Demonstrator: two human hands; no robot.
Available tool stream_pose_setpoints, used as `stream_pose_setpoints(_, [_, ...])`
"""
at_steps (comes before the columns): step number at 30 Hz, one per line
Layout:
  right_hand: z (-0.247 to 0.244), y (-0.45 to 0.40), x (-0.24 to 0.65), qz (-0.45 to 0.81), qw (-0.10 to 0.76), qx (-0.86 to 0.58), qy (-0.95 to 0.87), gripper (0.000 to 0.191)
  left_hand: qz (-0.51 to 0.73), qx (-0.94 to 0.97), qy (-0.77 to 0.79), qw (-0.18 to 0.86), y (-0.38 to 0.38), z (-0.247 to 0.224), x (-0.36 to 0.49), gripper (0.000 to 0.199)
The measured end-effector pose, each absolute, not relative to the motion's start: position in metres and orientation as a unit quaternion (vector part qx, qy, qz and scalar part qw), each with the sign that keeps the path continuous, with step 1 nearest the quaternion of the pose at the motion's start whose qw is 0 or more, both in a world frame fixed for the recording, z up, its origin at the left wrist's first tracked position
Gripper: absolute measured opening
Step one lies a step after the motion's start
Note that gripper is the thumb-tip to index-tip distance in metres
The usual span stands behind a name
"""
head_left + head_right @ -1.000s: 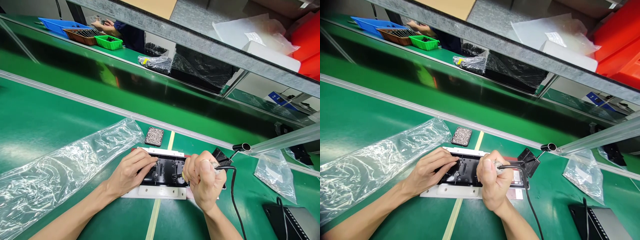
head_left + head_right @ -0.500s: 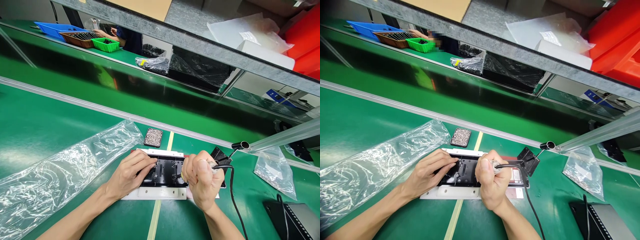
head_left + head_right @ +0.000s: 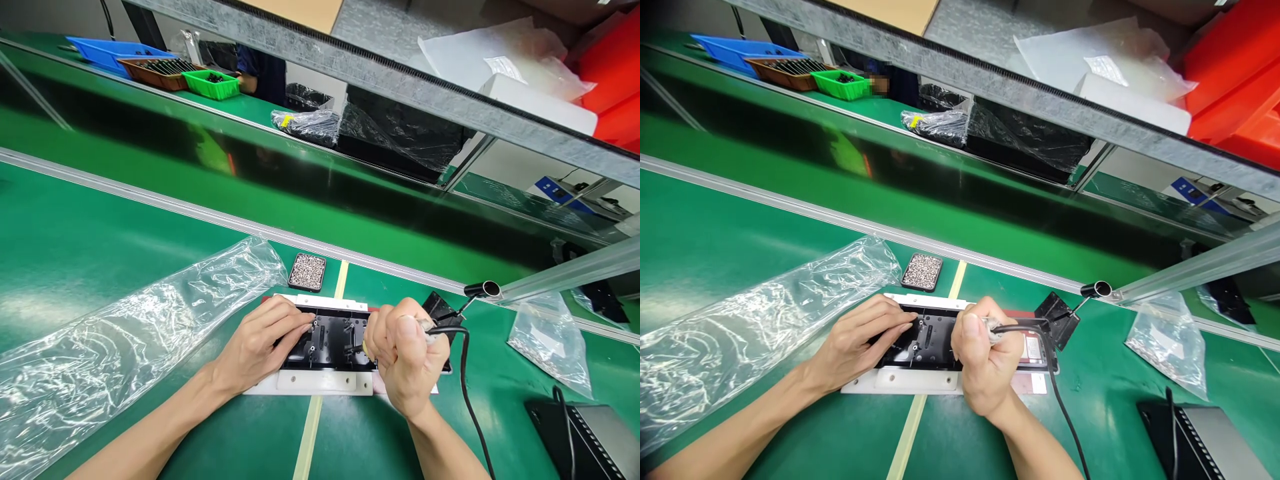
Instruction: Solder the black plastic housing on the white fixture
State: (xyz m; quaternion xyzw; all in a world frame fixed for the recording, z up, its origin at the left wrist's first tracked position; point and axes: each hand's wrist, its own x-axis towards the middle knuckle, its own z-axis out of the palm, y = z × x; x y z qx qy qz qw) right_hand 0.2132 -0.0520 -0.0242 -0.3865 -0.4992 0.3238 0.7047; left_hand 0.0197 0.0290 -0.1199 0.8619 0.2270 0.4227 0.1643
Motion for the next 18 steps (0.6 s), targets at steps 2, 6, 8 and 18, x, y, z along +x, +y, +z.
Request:
stream_pose_setpoints(2, [-0.0239,-0.0524,0.2130,0.323,0.705,-0.385,-0.500,0.039,0.422,0.862,0.228,0.163,0.0288,-0.1199,0.0194,0.038])
stream_pose_setpoints(6, [-0.0227,-0.0514,0.2120,0.323,0.705,-0.384,-0.501,0.039,0.422,0.862,0.229,0.162,0.0283,-0.1191,0.0191,0.037])
stream_pose_setpoints(8, [-0.0220,-0.0503,0.2117,0.326,0.705,-0.384,-0.500,0.040,0.422,0.863,0.229,0.160,0.0284,-0.1191,0.0192,0.037])
stream_pose_setpoints(18, [-0.0201,-0.0497,0.2104,0.340,0.712,-0.380,-0.483,0.043,0.419,0.864,0.230,0.157,0.0295,-0.1201,0.0207,0.037])
